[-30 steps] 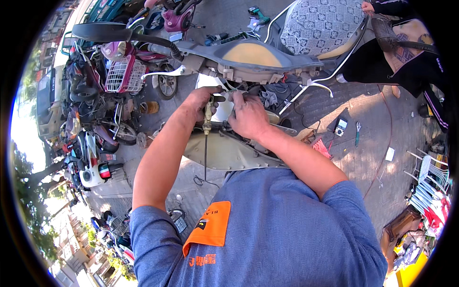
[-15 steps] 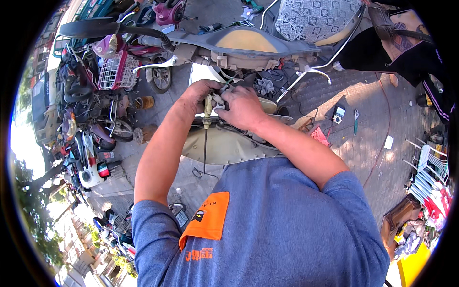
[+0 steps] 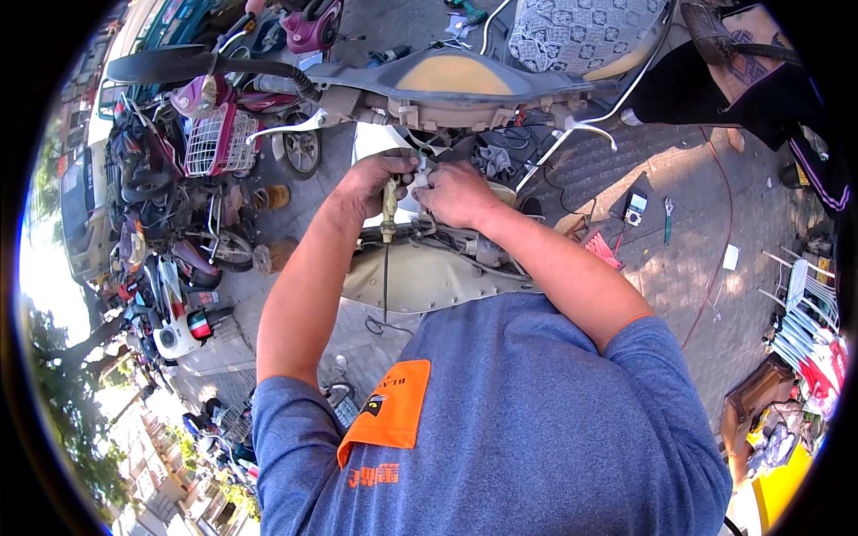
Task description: The person removes the front cover of a scooter using a screwdriver, handles internal wiring, and then fits the cover back onto the frame and reattaches a side mirror using a tool.
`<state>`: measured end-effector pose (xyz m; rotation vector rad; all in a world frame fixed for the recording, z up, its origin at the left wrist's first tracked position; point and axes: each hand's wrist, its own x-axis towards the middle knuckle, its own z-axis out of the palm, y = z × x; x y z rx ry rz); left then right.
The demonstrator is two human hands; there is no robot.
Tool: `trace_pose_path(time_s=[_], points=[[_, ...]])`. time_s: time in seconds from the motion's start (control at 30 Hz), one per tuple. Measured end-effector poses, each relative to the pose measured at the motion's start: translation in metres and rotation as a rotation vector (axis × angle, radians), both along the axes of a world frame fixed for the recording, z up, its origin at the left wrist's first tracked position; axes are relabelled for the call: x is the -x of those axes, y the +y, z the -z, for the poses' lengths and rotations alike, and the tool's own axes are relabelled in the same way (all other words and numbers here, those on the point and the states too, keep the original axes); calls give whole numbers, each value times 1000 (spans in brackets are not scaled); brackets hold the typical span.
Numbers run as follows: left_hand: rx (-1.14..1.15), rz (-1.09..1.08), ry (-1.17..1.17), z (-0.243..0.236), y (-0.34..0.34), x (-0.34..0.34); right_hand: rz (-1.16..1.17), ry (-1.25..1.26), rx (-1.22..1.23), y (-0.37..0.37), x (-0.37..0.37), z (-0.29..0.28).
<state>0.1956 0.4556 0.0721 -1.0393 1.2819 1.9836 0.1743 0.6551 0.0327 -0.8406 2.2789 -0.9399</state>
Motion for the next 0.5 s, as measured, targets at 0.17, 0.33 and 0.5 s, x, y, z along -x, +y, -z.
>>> trace_pose_path(time_s=[0.17, 0.33, 0.5], points=[[10, -34, 9, -13, 7, 7, -56, -317, -138, -1, 20, -17], [-34, 35, 28, 9, 1, -1, 46, -358, -36, -1, 17, -6], [48, 8, 28, -4, 13, 4, 68, -485, 49, 3, 20, 4]])
